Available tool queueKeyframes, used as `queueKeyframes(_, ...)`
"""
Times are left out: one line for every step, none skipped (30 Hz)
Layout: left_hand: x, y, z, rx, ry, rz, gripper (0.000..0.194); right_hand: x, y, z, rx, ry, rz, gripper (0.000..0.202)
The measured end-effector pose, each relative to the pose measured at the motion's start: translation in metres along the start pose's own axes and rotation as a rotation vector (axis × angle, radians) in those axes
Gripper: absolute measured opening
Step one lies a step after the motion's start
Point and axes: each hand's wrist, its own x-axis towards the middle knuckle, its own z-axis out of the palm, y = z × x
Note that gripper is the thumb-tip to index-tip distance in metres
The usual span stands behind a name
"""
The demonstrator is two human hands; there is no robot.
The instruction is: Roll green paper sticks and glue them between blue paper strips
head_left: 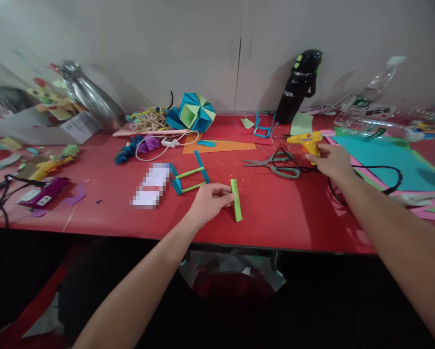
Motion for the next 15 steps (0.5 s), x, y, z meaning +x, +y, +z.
queueKeyframes(0.0,0.0,0.0,0.002,0.001,0.0,0.014,-0.001,-0.001,-0.001,-0.004,-0.016,0.0,0.039)
queueKeyframes(0.0,0.0,0.0,0.002,0.001,-0.002,0.014,-0.004,-0.003,-0.004,-0.013,-0.021,0.002,0.041)
queueKeyframes(0.0,0.001,0.001,0.002,0.0,-0.004,0.014,-0.007,-0.004,-0.007,-0.027,-0.02,0.009,0.045)
queueKeyframes(0.0,0.001,0.001,-0.001,0.0,-0.005,0.014,-0.011,-0.007,-0.01,-0.043,-0.013,0.015,0.049)
queueKeyframes(0.0,0.001,0.001,-0.004,0.0,-0.006,0.014,-0.015,-0.01,-0.014,-0.068,0.013,0.016,0.052)
queueKeyframes(0.0,0.001,0.001,-0.006,0.0,-0.005,0.015,-0.019,-0.014,-0.018,-0.095,0.043,0.008,0.054)
queueKeyframes(0.0,0.001,0.002,-0.006,0.002,-0.003,0.015,-0.024,-0.02,-0.022,-0.118,0.082,-0.016,0.052)
queueKeyframes(0.0,0.001,0.002,-0.005,0.005,-0.001,0.015,-0.029,-0.027,-0.025,-0.129,0.123,-0.056,0.047)
queueKeyframes(0.0,0.001,0.002,-0.005,0.008,-0.001,0.016,-0.034,-0.035,-0.027,-0.12,0.156,-0.091,0.041)
queueKeyframes(-0.001,0.001,0.002,-0.006,0.007,-0.001,0.016,-0.04,-0.045,-0.028,-0.097,0.177,-0.123,0.035)
queueKeyframes(-0.001,0.0,0.002,-0.009,0.004,-0.001,0.016,-0.047,-0.057,-0.028,-0.064,0.19,-0.157,0.03)
queueKeyframes(-0.001,0.0,0.002,-0.015,0.0,0.001,0.017,-0.056,-0.07,-0.027,-0.02,0.141,-0.19,0.025)
queueKeyframes(-0.001,-0.001,0.002,-0.02,-0.003,0.005,0.017,-0.067,-0.084,-0.025,0.023,0.035,-0.203,0.021)
queueKeyframes(-0.001,-0.001,0.002,-0.026,-0.004,0.01,0.018,-0.079,-0.098,-0.023,0.054,-0.079,-0.213,0.017)
queueKeyframes(-0.001,-0.002,0.002,-0.031,-0.003,0.018,0.019,-0.093,-0.111,-0.019,0.066,-0.214,-0.242,0.015)
